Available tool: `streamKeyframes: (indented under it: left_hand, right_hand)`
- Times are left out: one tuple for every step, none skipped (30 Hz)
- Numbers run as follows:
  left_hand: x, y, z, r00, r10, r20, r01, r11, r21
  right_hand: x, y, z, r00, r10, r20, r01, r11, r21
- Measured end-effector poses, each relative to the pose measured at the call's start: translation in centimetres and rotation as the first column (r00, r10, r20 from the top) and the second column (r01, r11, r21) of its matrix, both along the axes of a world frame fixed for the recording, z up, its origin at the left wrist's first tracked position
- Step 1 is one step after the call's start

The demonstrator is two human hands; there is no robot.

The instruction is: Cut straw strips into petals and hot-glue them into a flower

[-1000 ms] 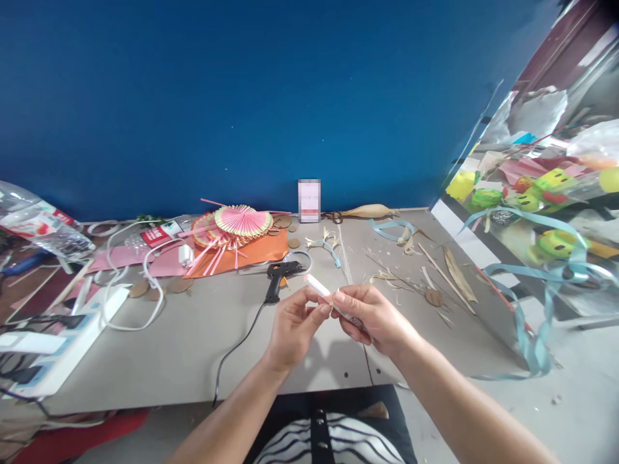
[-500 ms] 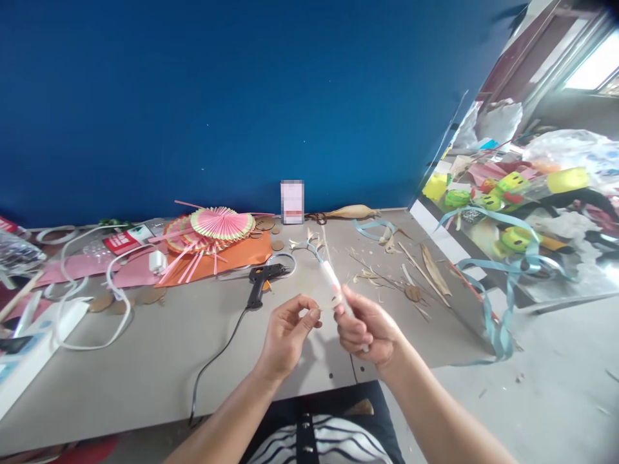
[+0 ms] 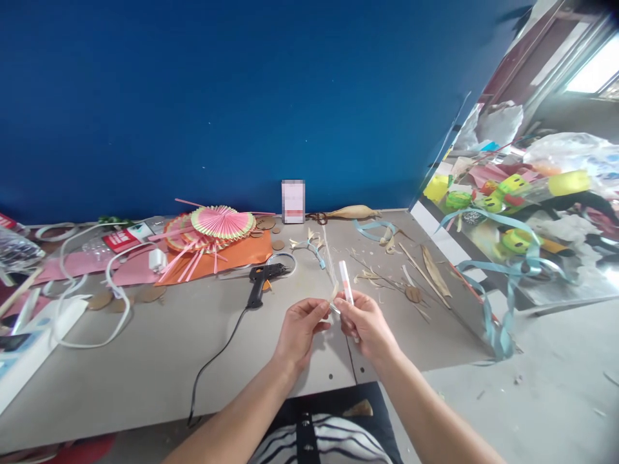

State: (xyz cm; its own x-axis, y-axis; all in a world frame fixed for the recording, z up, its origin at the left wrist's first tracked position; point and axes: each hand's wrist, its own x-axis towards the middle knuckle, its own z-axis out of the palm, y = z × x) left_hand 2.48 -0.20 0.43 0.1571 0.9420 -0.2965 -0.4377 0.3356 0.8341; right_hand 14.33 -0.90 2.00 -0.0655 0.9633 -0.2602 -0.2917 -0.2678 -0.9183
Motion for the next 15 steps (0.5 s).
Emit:
streamKeyframes:
  left_hand:
    - [0.0,0.0,-0.1,1.000,-0.008,-0.008,0.008,1.000,0.000]
    - [0.0,0.0,-0.3,1.000,-0.016,-0.022,0.016,1.000,-0.004]
    - [0.0,0.0,-0.5,0.999,-0.031,-0.040,0.031,0.999,-0.013]
    - [-0.1,0.0,-0.8,0.997,-0.051,-0.060,0.049,0.998,-0.024]
    - [-0.3,0.0,-1.0,0.995,-0.069,-0.078,0.066,0.997,-0.035]
    - [-0.4,0.0,-1.3,0.992,-0.089,-0.094,0.085,0.995,-0.044]
    - [-0.7,0.0,-1.7,0.989,-0.101,-0.105,0.097,0.994,-0.044]
    - [-0.9,0.0,-2.0,0.988,-0.104,-0.116,0.100,0.994,-0.042]
    - [-1.1,0.0,-2.3,0.985,-0.111,-0.130,0.107,0.993,-0.041]
    - [-1.3,0.0,-2.7,0.983,-0.112,-0.147,0.107,0.994,-0.038]
    - [-1.4,0.0,-2.9,0.980,-0.111,-0.163,0.107,0.994,-0.034]
    - [-1.5,0.0,-3.2,0.978,-0.110,-0.178,0.106,0.994,-0.030]
    - [-1.6,0.0,-3.4,0.976,-0.106,-0.190,0.103,0.994,-0.024]
    - [-1.7,0.0,-3.5,0.975,-0.102,-0.200,0.100,0.995,-0.017]
    - [-1.8,0.0,-3.6,0.973,-0.098,-0.210,0.098,0.995,-0.014]
  right_hand:
    - [0.0,0.1,-0.2,1.000,0.006,0.025,-0.006,1.000,0.003]
    - [0.1,0.3,-0.3,0.997,0.011,0.072,-0.012,1.000,0.008]
    - [0.4,0.6,-0.4,0.989,0.018,0.149,-0.021,1.000,0.018]
    - [0.8,1.0,-0.5,0.963,0.020,0.269,-0.031,0.999,0.036]
    - [1.5,1.6,-0.4,0.898,0.023,0.439,-0.053,0.997,0.058]
    - [2.2,2.4,-0.3,0.786,0.023,0.618,-0.088,0.993,0.075]
    - [3.1,3.3,0.0,0.589,-0.004,0.808,-0.122,0.988,0.093]
    - [4.0,4.4,0.3,0.322,-0.003,0.947,-0.182,0.981,0.065]
    - [4.9,5.4,0.5,0.227,-0.006,0.974,-0.189,0.981,0.049]
    - [5.7,6.5,0.8,0.168,-0.008,0.986,-0.186,0.982,0.040]
    - [6.4,7.6,1.0,0.109,-0.004,0.994,-0.193,0.981,0.025]
    - [6.9,8.6,1.0,0.058,0.010,0.998,-0.202,0.979,0.001]
    - [7.2,9.4,1.0,0.015,0.030,0.999,-0.214,0.977,-0.027]
    - [7.4,10.1,0.8,-0.024,0.056,0.998,-0.226,0.972,-0.060]
    - [7.6,10.7,0.5,-0.057,0.084,0.995,-0.238,0.967,-0.095]
